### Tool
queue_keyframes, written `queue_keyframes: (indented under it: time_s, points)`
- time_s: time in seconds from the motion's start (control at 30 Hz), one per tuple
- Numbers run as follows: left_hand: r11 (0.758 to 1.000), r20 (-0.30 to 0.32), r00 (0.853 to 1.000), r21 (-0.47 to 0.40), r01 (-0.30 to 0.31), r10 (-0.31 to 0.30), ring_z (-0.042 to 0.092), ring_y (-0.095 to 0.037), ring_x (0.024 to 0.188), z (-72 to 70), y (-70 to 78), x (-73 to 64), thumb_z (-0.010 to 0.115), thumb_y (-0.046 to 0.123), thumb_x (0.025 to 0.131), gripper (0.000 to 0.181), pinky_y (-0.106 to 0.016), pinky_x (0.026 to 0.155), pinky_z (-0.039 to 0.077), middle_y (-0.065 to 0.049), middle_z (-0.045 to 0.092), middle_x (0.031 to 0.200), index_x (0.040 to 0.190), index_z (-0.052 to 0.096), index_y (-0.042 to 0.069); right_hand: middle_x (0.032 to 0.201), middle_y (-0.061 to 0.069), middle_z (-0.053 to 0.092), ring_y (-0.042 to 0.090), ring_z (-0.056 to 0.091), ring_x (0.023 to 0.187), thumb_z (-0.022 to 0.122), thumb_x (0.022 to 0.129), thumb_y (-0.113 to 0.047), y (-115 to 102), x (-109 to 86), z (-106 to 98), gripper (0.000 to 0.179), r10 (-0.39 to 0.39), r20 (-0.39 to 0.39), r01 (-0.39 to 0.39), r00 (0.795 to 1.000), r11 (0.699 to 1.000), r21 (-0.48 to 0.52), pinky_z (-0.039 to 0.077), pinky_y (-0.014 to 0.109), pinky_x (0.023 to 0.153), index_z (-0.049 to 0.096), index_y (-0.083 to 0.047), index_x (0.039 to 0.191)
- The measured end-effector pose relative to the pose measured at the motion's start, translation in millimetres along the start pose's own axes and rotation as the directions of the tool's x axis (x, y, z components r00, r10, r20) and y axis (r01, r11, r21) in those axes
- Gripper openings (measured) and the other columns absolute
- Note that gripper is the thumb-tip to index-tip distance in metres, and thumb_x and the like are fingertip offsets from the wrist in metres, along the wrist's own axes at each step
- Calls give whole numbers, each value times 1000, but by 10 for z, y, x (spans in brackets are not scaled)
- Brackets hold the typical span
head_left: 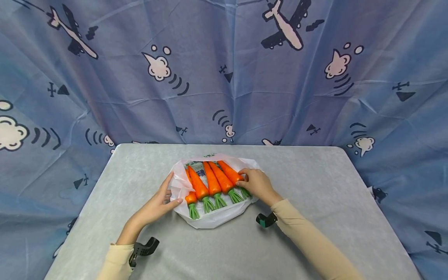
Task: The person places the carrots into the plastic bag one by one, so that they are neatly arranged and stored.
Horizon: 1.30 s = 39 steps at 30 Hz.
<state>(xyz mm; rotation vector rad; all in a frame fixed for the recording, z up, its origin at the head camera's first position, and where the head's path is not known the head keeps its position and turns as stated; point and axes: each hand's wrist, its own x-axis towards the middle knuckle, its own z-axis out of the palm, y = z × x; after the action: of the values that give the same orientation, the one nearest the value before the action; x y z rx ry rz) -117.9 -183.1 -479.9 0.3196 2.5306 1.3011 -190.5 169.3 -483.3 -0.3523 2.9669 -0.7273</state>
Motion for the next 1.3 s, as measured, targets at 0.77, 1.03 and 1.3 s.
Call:
queue_keyframes:
  time_s: [0.77, 1.03, 1.3]
  points:
    - [1000, -13, 1000, -16, 3, -3, 52, -49, 128, -25, -16, -14, 65, 38, 95, 96, -57, 102, 48, -33, 31, 153, 160, -5, 26, 71, 0, 59, 13, 51, 65, 80, 82, -35, -14, -34, 41, 45, 9, -24, -9, 1000, 1000, 22, 38, 24, 58, 71, -7, 116]
    - [1000, -12, 1000, -24, -17, 17, 52, -49, 128, -29, -23, -18, 65, 36, 96, 95, -56, 101, 50, -32, 26, 156, 160, -3, 27, 72, 1, 62, 13, 52, 65, 78, 83, -39, 14, -32, -4, 47, 18, -20, -18, 1000, 1000, 20, 39, 24, 57, 71, -7, 117]
    - [999, -11, 1000, -34, -29, 28, 54, -48, 126, -46, 9, -37, 65, 33, 96, 93, -54, 101, 51, -33, 29, 153, 160, -2, 24, 68, 1, 63, 12, 51, 58, 74, 87, -37, 66, -97, -220, 38, -10, -60, 6, 998, 997, -72, 37, 24, 50, 73, -10, 114]
